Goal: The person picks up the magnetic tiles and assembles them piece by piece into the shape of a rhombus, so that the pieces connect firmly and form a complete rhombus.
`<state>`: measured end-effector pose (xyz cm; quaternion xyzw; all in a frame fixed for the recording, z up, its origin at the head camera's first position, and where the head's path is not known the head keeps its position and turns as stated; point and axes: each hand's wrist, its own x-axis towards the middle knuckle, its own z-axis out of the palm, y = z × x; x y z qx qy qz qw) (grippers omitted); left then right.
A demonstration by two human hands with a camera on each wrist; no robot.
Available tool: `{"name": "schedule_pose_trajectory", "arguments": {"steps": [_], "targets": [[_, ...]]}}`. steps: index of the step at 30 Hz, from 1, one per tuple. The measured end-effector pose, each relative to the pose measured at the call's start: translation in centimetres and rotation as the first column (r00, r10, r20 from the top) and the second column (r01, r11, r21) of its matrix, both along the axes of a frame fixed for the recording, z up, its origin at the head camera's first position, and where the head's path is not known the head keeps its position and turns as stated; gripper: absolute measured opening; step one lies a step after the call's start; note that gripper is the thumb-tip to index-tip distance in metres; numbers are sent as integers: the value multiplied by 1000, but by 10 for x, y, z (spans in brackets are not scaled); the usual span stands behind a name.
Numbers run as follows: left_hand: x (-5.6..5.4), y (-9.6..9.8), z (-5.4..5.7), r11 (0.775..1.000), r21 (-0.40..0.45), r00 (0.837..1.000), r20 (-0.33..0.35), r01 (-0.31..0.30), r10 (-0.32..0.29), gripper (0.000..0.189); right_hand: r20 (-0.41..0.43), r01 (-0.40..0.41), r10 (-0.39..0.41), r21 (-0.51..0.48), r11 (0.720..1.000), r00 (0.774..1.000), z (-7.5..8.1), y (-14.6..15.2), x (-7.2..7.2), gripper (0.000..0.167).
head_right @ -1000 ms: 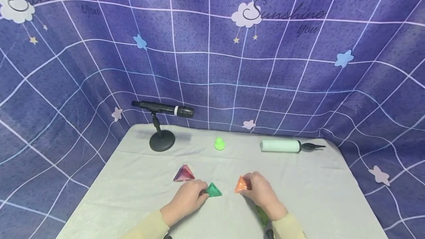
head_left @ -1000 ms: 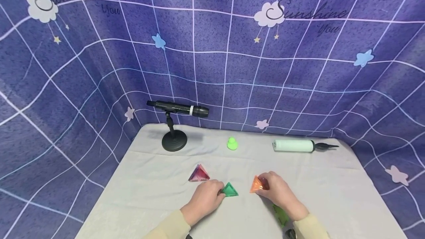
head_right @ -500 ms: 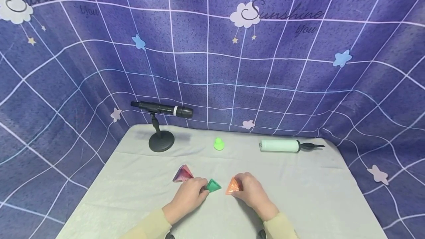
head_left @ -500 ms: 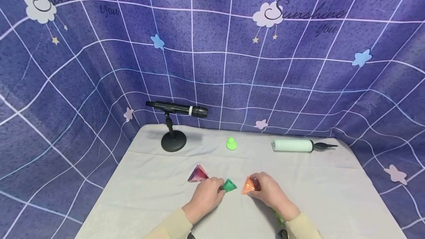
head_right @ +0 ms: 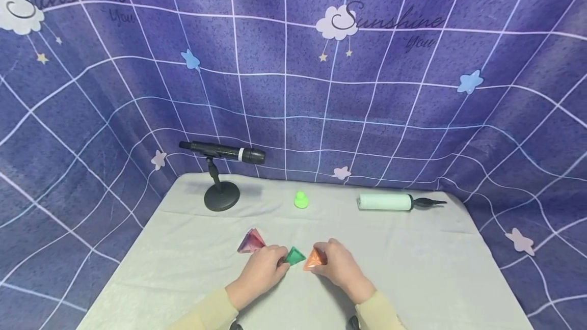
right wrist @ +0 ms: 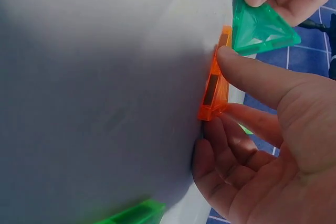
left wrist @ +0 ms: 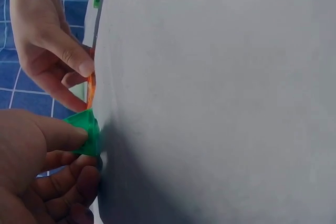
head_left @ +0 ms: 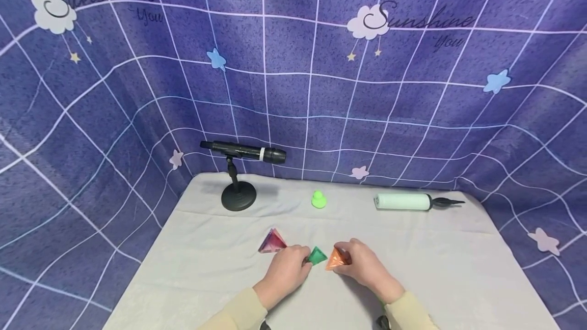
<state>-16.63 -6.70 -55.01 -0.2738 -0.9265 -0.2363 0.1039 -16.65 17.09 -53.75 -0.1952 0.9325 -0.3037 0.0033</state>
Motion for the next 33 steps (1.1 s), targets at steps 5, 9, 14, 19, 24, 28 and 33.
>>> {"name": "schedule_pose_trajectory", "arguments": {"steps": [5, 9, 14, 19, 24, 28, 33], "targets": [[-1, 1, -1, 1000, -1, 1000, -20, 4, -4, 37, -6, -22, 22, 27, 999, 1000, 2, -6, -1, 53], [-1, 2, -1, 1000, -7, 1000, -13, 1, -1, 36, 23, -28, 27, 26, 999, 999, 2, -10, -2, 53], [-1, 3, -1, 1000, -15, 1000, -10, 1, -1, 35, 31, -45, 45, 14, 999, 999, 2, -16, -3, 52], [-1, 4, -2, 1000, -15, 1000, 2, 1, -1, 37, 19, -64, 64, 4, 998, 998, 2, -20, -3, 49], [-1, 4, -1, 1000, -15, 1000, 2, 3, -3, 38, 19, -63, 63, -1, 998, 998, 3, -22, -2, 49], [-2, 5, -3, 1000, -15, 1000, 0, 10, -10, 38, 8, -60, 60, 1, 998, 998, 3, -24, -1, 50], [-2, 7, -4, 1000, -16, 1000, -19, 16, -16, 36, -24, -68, 68, -2, 998, 997, 3, -25, -1, 46]]}}
